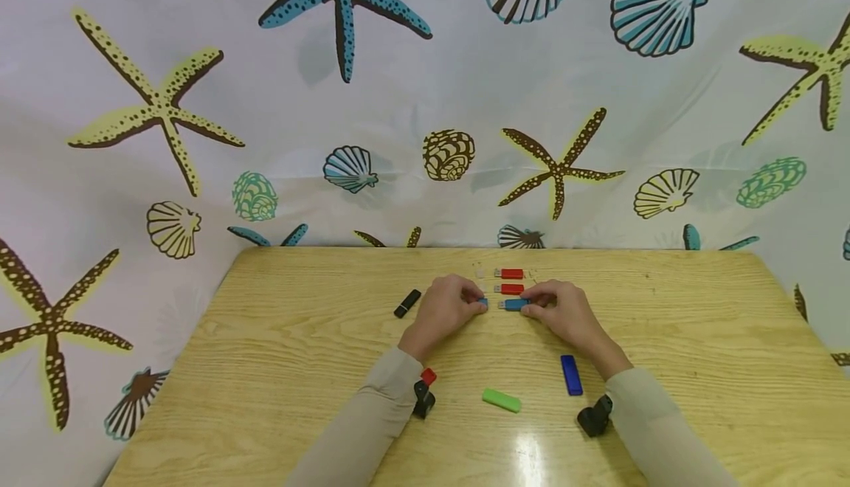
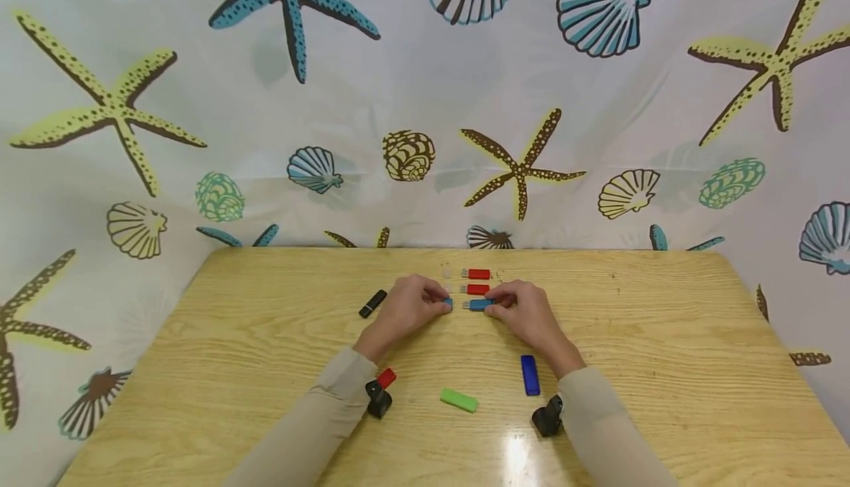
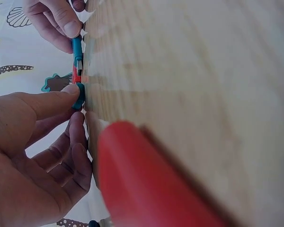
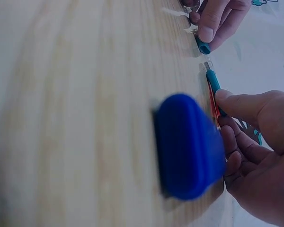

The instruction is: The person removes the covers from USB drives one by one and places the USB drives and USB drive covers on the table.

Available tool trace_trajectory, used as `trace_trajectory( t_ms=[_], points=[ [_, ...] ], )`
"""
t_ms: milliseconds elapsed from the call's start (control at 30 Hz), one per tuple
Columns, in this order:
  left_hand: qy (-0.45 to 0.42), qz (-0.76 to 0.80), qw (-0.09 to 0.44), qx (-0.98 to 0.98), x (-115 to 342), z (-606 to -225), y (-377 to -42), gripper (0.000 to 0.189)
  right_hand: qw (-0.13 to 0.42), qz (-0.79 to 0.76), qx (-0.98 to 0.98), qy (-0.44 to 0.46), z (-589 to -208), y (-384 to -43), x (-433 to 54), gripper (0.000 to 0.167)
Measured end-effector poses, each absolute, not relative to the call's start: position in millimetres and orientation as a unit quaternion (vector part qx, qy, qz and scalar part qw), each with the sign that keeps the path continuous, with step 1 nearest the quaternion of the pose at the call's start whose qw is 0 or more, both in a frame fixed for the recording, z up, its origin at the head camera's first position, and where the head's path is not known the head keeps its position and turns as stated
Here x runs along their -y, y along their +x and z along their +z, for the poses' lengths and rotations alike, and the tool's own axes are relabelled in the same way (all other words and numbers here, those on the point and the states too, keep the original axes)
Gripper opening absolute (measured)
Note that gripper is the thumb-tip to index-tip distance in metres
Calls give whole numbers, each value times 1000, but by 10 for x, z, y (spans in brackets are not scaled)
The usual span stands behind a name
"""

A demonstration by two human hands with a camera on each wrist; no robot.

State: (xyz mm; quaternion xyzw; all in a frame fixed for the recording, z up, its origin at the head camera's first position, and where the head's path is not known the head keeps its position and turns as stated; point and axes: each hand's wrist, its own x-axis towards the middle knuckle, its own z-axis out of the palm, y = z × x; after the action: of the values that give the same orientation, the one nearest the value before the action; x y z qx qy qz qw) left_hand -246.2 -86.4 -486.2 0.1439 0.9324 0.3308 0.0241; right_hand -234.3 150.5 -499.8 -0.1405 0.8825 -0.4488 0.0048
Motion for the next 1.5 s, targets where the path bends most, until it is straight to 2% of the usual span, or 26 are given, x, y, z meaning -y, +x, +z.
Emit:
trace_trajectory(
  t_ms=[633, 1500],
  points=[
    [144, 390, 53, -908, 927, -4756, -2371, 13, -15, -456, -879, -142, -4927, -2262, -1543, 25],
    [156, 490, 74, -854, 1001, -4752, -1931, 24, -66, -468, -868, -154, -4748, -1825, -1580, 27]
  ],
)
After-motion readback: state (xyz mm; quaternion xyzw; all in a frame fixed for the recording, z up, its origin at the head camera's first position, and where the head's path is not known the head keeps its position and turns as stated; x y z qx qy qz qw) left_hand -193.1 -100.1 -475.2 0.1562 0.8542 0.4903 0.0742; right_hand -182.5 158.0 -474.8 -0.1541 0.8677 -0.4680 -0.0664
